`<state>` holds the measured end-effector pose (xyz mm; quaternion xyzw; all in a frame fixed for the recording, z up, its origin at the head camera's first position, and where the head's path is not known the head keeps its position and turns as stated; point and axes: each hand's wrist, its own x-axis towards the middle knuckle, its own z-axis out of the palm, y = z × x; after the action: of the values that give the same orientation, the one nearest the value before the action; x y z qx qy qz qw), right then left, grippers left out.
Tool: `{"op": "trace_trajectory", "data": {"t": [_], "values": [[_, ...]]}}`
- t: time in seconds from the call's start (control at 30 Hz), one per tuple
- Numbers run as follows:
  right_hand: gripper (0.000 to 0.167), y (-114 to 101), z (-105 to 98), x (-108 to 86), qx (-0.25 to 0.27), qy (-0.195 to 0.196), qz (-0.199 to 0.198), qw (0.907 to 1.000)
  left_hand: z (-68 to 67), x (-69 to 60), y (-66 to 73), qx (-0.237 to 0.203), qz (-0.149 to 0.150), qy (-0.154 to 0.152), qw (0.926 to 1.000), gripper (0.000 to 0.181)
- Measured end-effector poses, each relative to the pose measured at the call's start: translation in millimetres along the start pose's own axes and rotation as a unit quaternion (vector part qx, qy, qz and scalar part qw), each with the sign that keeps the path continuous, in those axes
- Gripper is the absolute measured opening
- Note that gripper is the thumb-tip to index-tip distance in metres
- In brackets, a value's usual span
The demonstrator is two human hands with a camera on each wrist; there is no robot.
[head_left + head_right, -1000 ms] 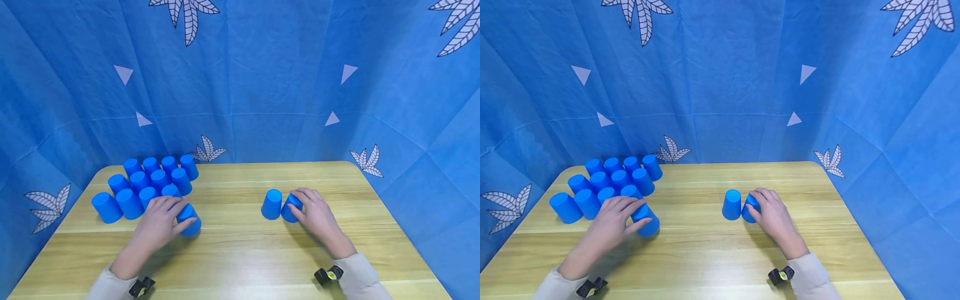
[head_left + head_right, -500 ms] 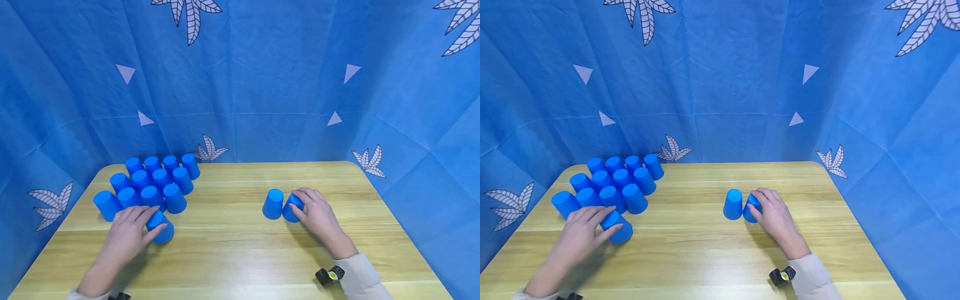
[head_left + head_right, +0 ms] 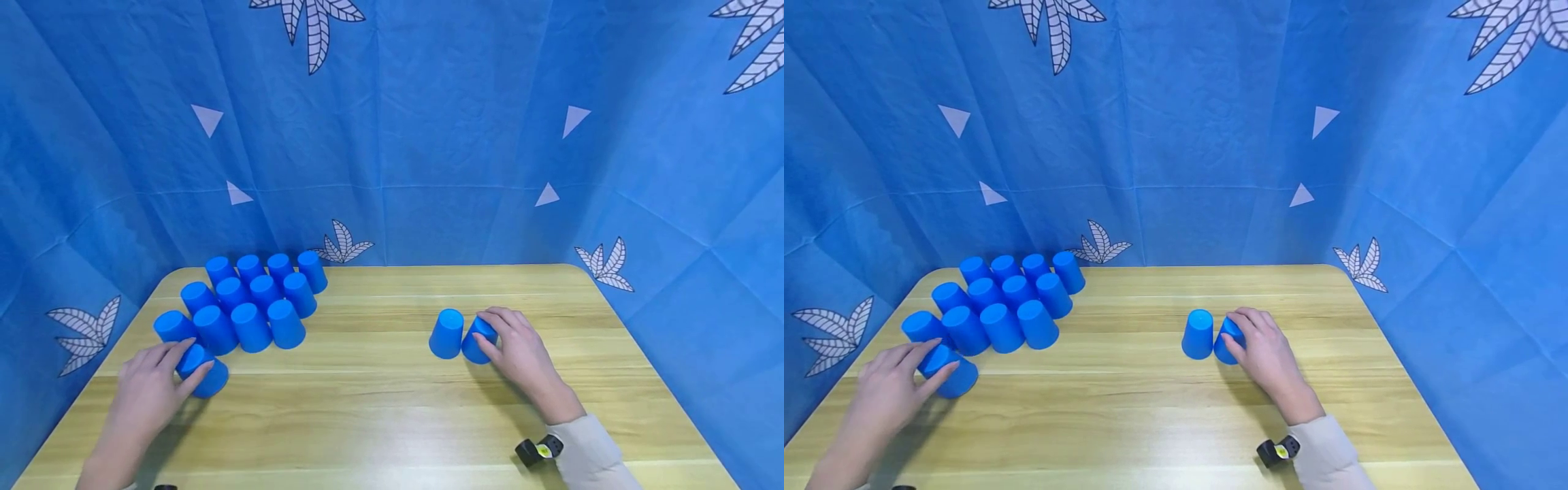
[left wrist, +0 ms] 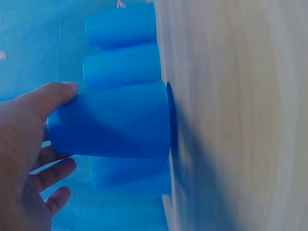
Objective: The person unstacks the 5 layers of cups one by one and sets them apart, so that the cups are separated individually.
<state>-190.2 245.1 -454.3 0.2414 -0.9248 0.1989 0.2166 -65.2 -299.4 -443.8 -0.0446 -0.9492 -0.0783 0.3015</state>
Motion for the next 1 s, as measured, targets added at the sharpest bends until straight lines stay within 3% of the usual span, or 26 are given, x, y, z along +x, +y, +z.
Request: {"op": "trace_trajectory", "data": {"t": [0.1, 0.17, 0.27, 0.37, 0.47, 0.63, 0.83, 0.93, 1.0], "values": [[0.04, 0, 0, -0.3, 0.001, 0.001, -0.001, 1.0, -0.4, -4.0, -12.5, 0.003, -0.008, 0.02, 0.9998, 0.055], [0.04, -1, 0, -0.3, 0.002, 0.003, -0.004, 1.0, -2.0, -5.9, -18.1, 0.014, -0.026, 0.015, 0.9995, 0.056], [0.04, -1, 0, -0.2, 0.005, 0.005, -0.005, 1.0, -6.6, -8.0, -24.3, 0.026, -0.067, -0.013, 0.9973, 0.055], [0.04, -1, 0, 0.0, 0.006, 0.003, -0.005, 1.0, -11.7, -8.3, -29.4, 0.042, -0.122, -0.07, 0.9892, 0.058], [0.039, 0, 0, 0.2, 0.005, 0.002, -0.006, 1.0, -15.3, -7.8, -35.0, 0.045, -0.15, -0.103, 0.9822, 0.06], [0.04, 0, 0, 0.5, 0.003, 0.002, -0.005, 1.0, -15.3, -6.1, -44.1, 0.04, -0.163, -0.112, 0.9794, 0.061], [0.04, -1, 0, 0.1, 0.002, -0.004, 0.003, 1.0, -15.3, -3.6, -44.8, 0.042, -0.178, -0.137, 0.9735, 0.072], [0.04, -1, 0, -0.1, 0.002, -0.005, 0.006, 1.0, -16.9, -1.1, -40.0, 0.037, -0.166, -0.127, 0.9771, 0.072], [0.04, -1, 0, -0.2, 0.001, -0.004, 0.008, 1.0, -17.9, 1.5, -34.7, 0.034, -0.146, -0.102, 0.9834, 0.069]]}}
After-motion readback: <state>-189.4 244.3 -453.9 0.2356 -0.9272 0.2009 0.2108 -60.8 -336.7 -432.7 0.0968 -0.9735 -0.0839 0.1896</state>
